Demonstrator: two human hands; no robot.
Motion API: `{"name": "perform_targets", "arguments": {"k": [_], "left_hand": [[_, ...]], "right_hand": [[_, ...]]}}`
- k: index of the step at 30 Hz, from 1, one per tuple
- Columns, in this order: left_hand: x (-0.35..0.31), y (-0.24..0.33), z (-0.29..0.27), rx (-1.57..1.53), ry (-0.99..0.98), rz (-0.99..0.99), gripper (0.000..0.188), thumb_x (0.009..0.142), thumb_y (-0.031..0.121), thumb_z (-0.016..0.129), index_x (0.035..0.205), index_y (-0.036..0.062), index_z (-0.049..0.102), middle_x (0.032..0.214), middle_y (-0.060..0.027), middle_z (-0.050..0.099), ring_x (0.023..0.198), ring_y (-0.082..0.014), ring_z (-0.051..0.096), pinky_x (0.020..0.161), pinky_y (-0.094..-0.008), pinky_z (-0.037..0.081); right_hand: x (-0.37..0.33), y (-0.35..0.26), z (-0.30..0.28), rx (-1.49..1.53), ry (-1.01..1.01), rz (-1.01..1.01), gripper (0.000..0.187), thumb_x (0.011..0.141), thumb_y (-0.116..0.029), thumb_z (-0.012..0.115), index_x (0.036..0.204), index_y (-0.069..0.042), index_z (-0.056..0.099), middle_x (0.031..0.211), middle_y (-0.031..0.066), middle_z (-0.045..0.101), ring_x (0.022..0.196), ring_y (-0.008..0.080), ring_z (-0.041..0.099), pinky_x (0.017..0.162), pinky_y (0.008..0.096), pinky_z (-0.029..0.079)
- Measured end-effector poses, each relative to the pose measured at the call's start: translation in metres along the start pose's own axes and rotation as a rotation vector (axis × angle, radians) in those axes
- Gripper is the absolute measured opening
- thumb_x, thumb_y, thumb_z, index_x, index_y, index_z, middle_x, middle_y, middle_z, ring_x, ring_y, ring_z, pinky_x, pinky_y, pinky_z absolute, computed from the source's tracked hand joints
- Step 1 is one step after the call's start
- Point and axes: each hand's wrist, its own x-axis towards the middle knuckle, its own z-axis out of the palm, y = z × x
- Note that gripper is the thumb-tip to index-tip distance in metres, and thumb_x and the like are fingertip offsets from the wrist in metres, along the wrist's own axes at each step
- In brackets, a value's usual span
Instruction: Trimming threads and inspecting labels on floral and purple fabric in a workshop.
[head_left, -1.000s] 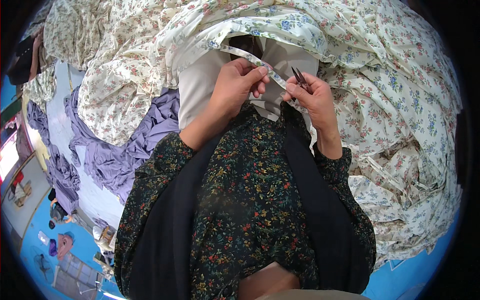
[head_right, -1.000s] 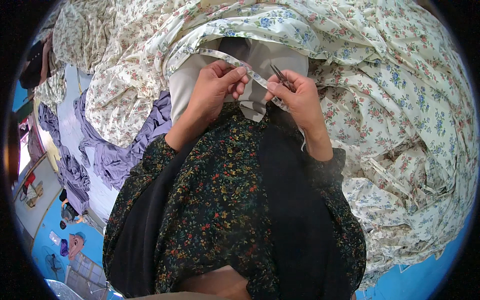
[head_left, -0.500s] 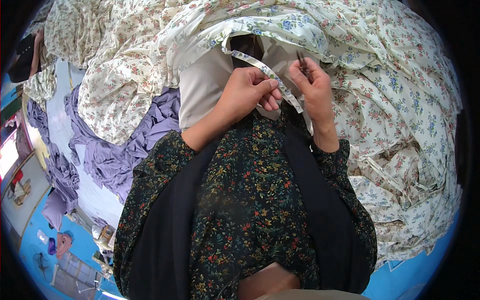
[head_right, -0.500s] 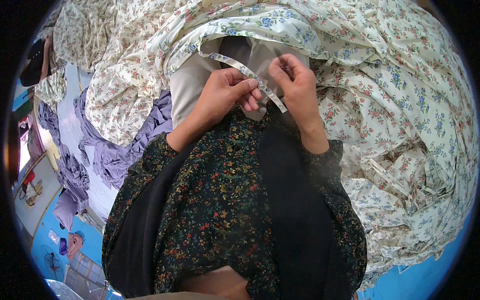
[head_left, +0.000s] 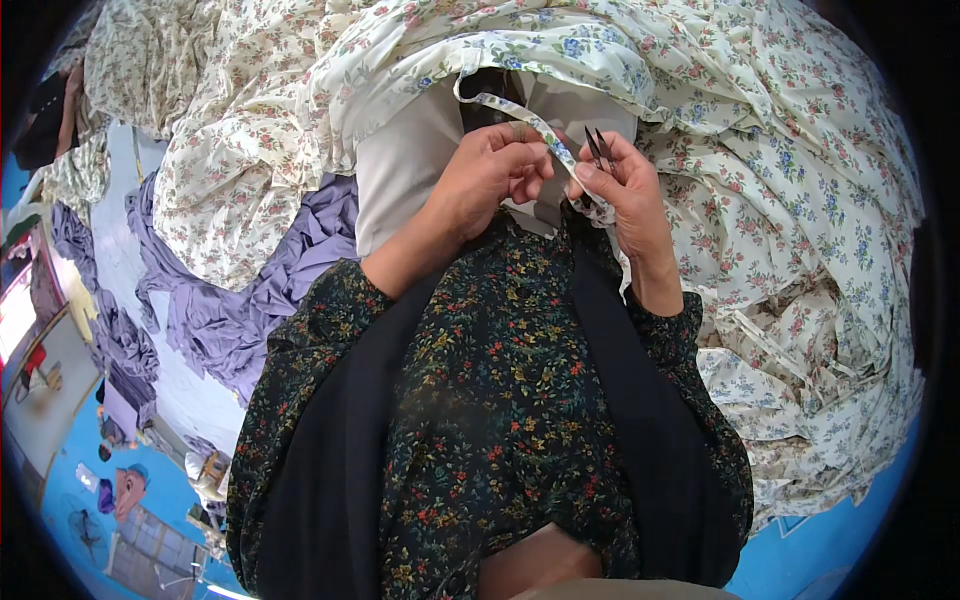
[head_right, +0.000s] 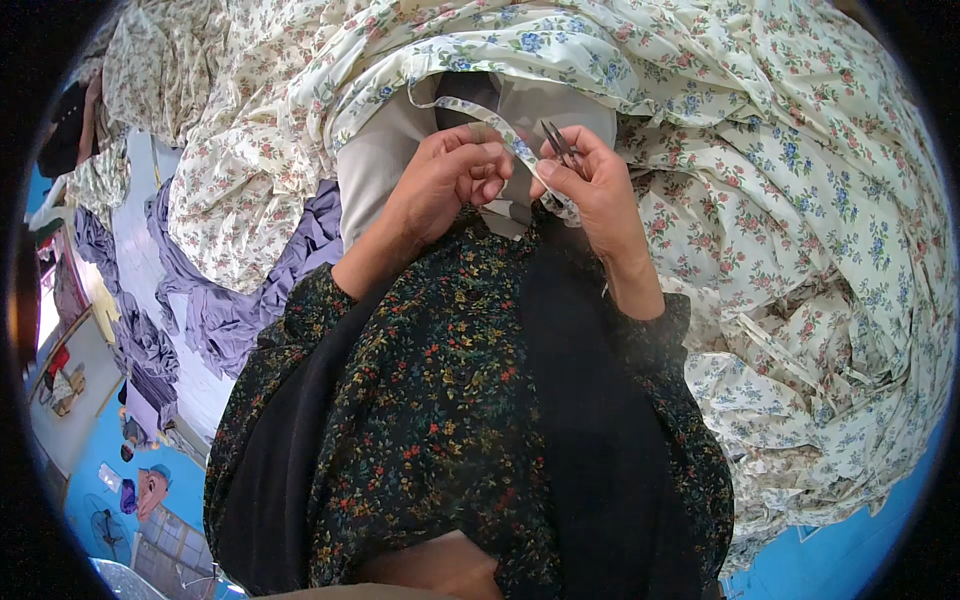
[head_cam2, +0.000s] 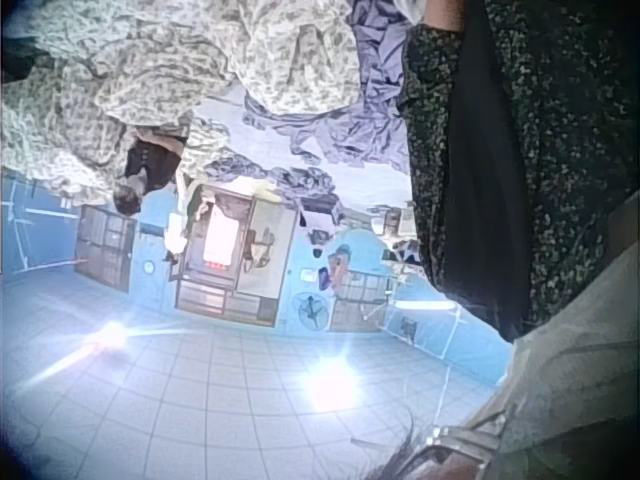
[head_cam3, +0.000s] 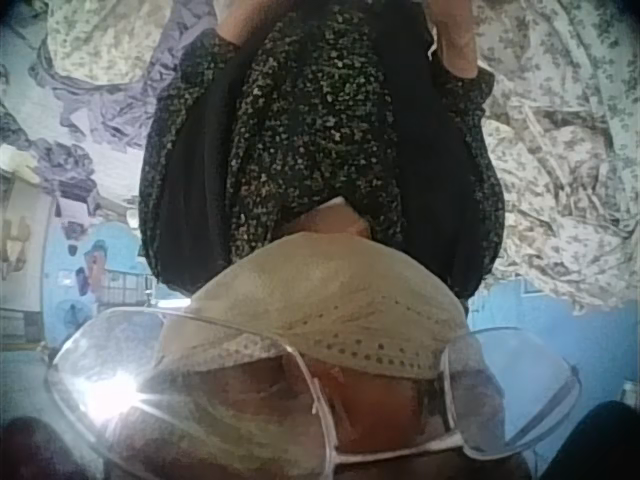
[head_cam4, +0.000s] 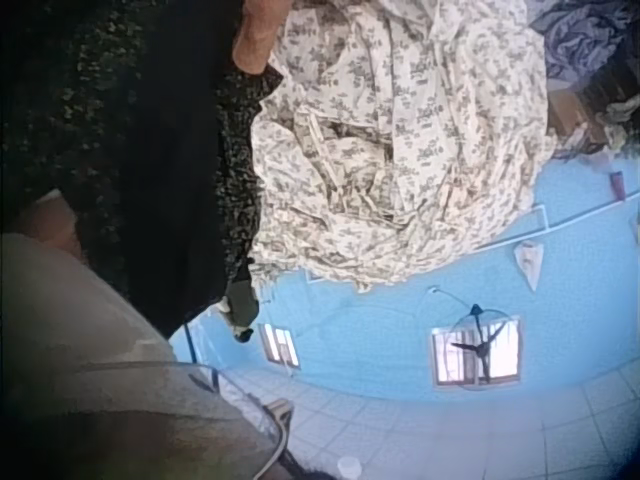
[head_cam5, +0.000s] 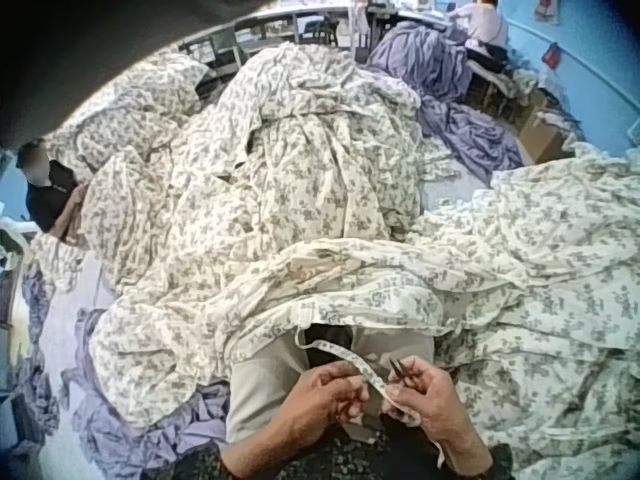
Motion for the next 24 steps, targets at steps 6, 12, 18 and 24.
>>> {"name": "perform_targets", "arguments": {"k": [6,12,18,24], "left_hand": [[0.004,0.005,0.002,-0.010,0.023,-0.025,0.021,0.094,0.022,0.059,0.100,0.0022,0.063,0.074,-0.0002,0.061,0.055,-0.0060,0.052,0.046,-0.0187,0.035],[-0.004,0.014,-0.011,0.102,0.043,0.036,0.023,0.095,0.026,0.059,0.088,0.0039,0.064,0.066,0.0010,0.058,0.051,-0.0033,0.048,0.045,-0.0172,0.033],[-0.043,0.027,-0.058,0.378,0.475,0.348,0.027,0.095,0.025,0.060,0.083,0.0013,0.065,0.061,0.0010,0.055,0.047,-0.0048,0.044,0.044,-0.0196,0.032],[-0.068,0.015,-0.138,0.290,0.917,0.652,0.017,0.092,0.014,0.059,0.088,-0.0009,0.066,0.071,0.0008,0.061,0.058,-0.0033,0.049,0.053,-0.0196,0.039]], "right_hand": [[-0.001,-0.003,0.001,-0.014,0.019,-0.012,0.016,0.090,-0.010,0.063,0.100,-0.002,0.055,0.078,0.0023,0.060,0.072,0.0092,0.058,0.072,0.0224,0.045],[0.008,-0.019,-0.035,-0.351,0.330,-0.075,0.015,0.089,-0.015,0.067,0.094,-0.002,0.061,0.080,0.0008,0.063,0.068,0.0081,0.054,0.060,0.0211,0.041],[0.024,-0.072,-0.027,-1.229,0.484,-0.754,0.047,0.072,-0.016,0.080,0.115,-0.012,0.062,0.118,0.0040,0.061,0.080,0.0164,0.062,0.063,0.0309,0.049],[0.097,-0.085,0.042,-1.444,0.168,-0.606,0.071,0.069,-0.016,0.075,0.134,-0.024,0.050,0.142,0.0008,0.046,0.087,0.0286,0.065,0.068,0.0393,0.053]]}}
